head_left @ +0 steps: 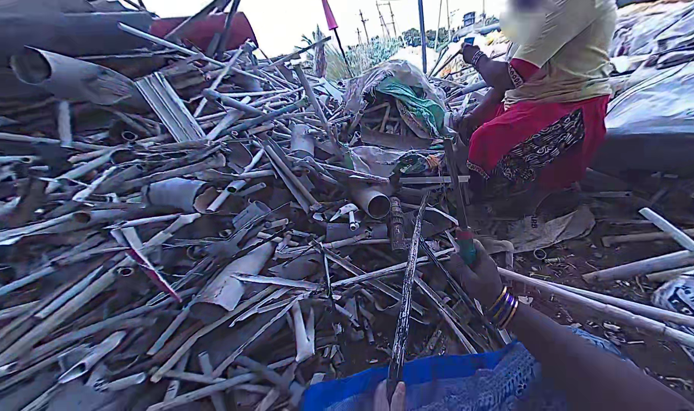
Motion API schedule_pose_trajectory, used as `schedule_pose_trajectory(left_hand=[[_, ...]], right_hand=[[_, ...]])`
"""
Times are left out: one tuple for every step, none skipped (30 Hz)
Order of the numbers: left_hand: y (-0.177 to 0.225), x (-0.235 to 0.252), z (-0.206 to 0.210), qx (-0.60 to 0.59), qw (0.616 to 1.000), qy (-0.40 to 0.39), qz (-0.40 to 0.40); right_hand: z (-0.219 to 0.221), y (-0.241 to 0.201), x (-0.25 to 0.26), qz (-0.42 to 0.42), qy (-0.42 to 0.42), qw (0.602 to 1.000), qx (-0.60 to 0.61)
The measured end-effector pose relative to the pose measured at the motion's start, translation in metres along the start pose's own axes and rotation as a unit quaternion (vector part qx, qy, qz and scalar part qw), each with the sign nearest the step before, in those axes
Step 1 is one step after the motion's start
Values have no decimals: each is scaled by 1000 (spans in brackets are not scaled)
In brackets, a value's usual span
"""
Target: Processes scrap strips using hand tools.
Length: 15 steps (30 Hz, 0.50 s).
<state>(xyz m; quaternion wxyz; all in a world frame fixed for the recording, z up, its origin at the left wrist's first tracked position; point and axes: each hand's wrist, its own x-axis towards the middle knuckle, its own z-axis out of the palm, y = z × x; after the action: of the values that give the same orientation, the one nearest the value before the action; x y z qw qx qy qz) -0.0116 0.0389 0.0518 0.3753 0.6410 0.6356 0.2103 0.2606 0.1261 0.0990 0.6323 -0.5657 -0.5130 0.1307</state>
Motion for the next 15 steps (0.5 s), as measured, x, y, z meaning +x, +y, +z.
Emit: schedule_pose_trajectory(left_hand=[[9, 15, -4, 8, 999, -13, -28], [16, 32, -6, 20, 997, -38, -60], [21, 52, -4, 15, 995, -54, -84], [28, 73, -3, -9, 993, -53, -102], [35, 93, -3, -28, 991, -49, -119], [39, 111, -3, -30, 990, -51, -126], [40, 126, -3, -14, 989, -63, -133], [39, 139, -3, -3, 987, -77, -140], [37, 149, -2, -14, 986, -82, -144], [36, 157, 0, -47, 986, -75, -142], [37, 161, 0, -94, 983, -64, -141], [40, 164, 0, -140, 979, -53, -138], [44, 166, -3, -173, 975, -48, -133], [46, 167, -8, -188, 973, -43, -129], [47, 169, -14, -187, 973, -45, -126]], right_hand=[[1, 8, -1, 72, -53, 996, -25], [1, 15, 2, 138, -108, 984, -45], [3, 19, 10, 184, -149, 970, -59], [7, 22, 19, 207, -175, 960, -71], [12, 25, 28, 222, -195, 952, -76], [17, 28, 31, 234, -212, 946, -73], [23, 32, 31, 248, -236, 937, -72], [28, 36, 29, 262, -265, 925, -77], [33, 40, 27, 273, -296, 911, -87], [36, 42, 27, 279, -329, 896, -106], [38, 44, 25, 283, -358, 880, -130], [39, 46, 23, 280, -385, 865, -157], [40, 48, 21, 273, -411, 851, -182], [43, 51, 17, 264, -436, 836, -202], [46, 56, 12, 254, -457, 824, -219]])
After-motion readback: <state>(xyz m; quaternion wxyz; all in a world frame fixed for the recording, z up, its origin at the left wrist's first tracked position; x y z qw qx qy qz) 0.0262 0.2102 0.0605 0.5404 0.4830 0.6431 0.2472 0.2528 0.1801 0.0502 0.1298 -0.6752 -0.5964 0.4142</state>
